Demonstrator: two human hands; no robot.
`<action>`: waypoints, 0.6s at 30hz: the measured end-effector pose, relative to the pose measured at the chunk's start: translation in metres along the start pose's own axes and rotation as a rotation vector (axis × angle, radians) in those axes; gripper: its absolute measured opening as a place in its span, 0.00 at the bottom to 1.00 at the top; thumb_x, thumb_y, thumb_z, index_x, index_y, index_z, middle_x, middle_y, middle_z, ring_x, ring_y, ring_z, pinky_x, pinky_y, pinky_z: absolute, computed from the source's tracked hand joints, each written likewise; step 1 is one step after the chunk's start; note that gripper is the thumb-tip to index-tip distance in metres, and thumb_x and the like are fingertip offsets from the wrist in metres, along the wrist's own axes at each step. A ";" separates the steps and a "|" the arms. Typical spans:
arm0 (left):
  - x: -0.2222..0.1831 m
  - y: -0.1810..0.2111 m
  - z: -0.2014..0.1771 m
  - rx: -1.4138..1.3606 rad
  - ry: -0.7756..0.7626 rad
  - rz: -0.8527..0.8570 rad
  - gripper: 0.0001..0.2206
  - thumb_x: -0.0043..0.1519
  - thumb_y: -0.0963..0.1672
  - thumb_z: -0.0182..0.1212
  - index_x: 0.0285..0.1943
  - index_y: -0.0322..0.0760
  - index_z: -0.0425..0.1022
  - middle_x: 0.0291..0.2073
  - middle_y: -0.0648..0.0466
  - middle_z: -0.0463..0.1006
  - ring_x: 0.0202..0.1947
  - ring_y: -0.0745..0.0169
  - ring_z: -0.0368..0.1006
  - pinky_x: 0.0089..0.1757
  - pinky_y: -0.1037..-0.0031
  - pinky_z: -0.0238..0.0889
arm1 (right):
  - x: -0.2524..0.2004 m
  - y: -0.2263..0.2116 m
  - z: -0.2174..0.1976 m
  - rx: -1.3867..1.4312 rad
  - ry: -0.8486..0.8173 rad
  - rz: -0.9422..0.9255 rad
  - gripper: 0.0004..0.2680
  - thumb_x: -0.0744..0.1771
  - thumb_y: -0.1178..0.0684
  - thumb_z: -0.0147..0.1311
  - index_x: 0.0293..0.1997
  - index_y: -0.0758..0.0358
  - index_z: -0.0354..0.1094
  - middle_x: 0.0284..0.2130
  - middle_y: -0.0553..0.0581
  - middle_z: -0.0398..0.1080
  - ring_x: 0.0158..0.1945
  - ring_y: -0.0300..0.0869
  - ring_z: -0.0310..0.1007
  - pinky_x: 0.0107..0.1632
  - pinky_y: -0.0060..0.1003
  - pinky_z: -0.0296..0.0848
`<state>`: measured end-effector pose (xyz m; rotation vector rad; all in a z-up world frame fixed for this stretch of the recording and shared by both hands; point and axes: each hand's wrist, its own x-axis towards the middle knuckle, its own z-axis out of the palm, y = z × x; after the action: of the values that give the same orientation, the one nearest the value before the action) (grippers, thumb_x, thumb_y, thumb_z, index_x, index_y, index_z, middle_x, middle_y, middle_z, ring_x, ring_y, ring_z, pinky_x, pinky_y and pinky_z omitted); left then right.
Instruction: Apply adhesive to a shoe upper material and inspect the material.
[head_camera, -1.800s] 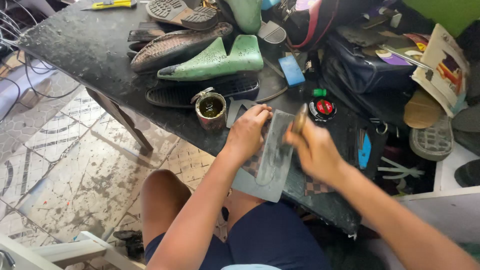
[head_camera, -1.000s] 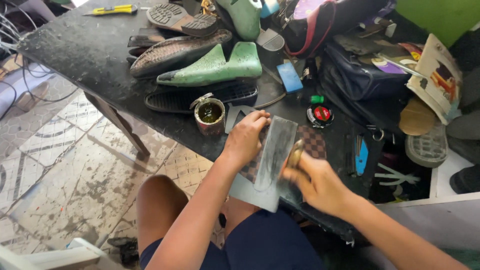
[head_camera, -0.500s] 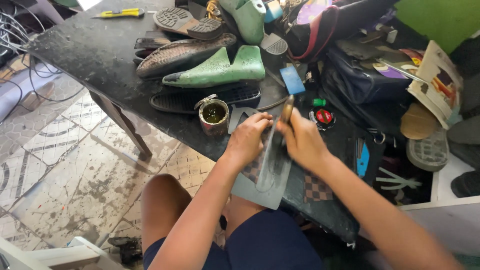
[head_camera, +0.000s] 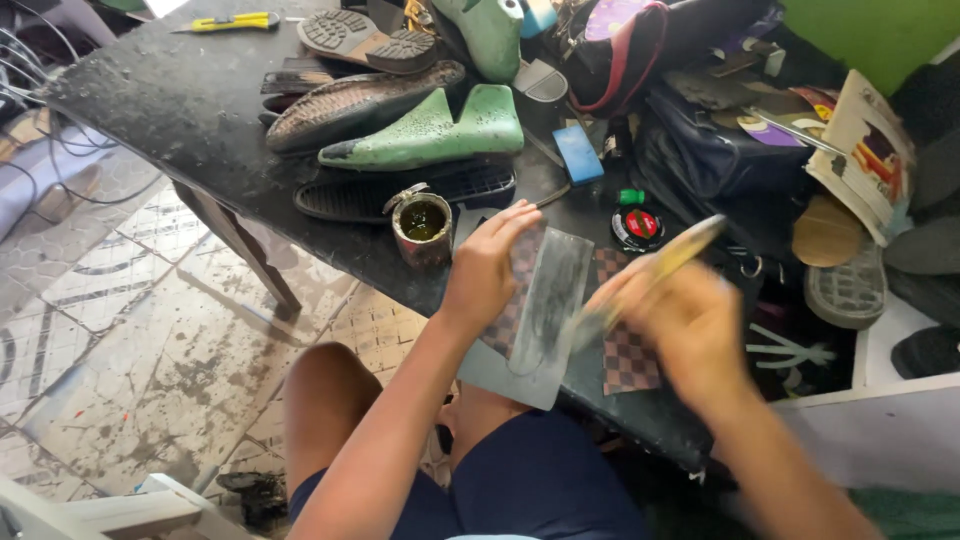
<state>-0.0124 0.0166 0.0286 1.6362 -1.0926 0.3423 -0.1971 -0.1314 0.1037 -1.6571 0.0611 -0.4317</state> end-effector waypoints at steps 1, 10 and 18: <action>-0.004 0.003 -0.002 0.004 0.003 0.003 0.26 0.49 0.29 0.51 0.57 0.30 0.76 0.58 0.43 0.77 0.64 0.45 0.71 0.59 0.63 0.67 | 0.007 0.004 -0.006 0.001 -0.003 -0.005 0.06 0.69 0.57 0.54 0.42 0.70 0.72 0.35 0.59 0.75 0.38 0.42 0.76 0.43 0.37 0.75; -0.068 0.044 -0.038 0.047 0.181 0.230 0.14 0.62 0.37 0.64 0.56 0.30 0.74 0.55 0.44 0.78 0.57 0.43 0.77 0.56 0.59 0.71 | 0.063 0.097 -0.039 0.481 0.540 -0.251 0.04 0.73 0.58 0.52 0.45 0.68 0.68 0.37 0.60 0.74 0.38 0.43 0.77 0.44 0.39 0.80; -0.132 0.030 -0.034 0.479 -0.416 0.256 0.34 0.64 0.52 0.58 0.74 0.24 0.59 0.75 0.40 0.57 0.78 0.51 0.44 0.70 0.52 0.33 | 0.055 0.103 -0.014 0.321 0.583 -0.321 0.04 0.72 0.59 0.53 0.47 0.69 0.67 0.37 0.58 0.74 0.38 0.40 0.76 0.44 0.37 0.78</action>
<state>-0.0964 0.1099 -0.0318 2.0502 -1.6354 0.4700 -0.1285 -0.1753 0.0185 -1.1834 0.1508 -1.1031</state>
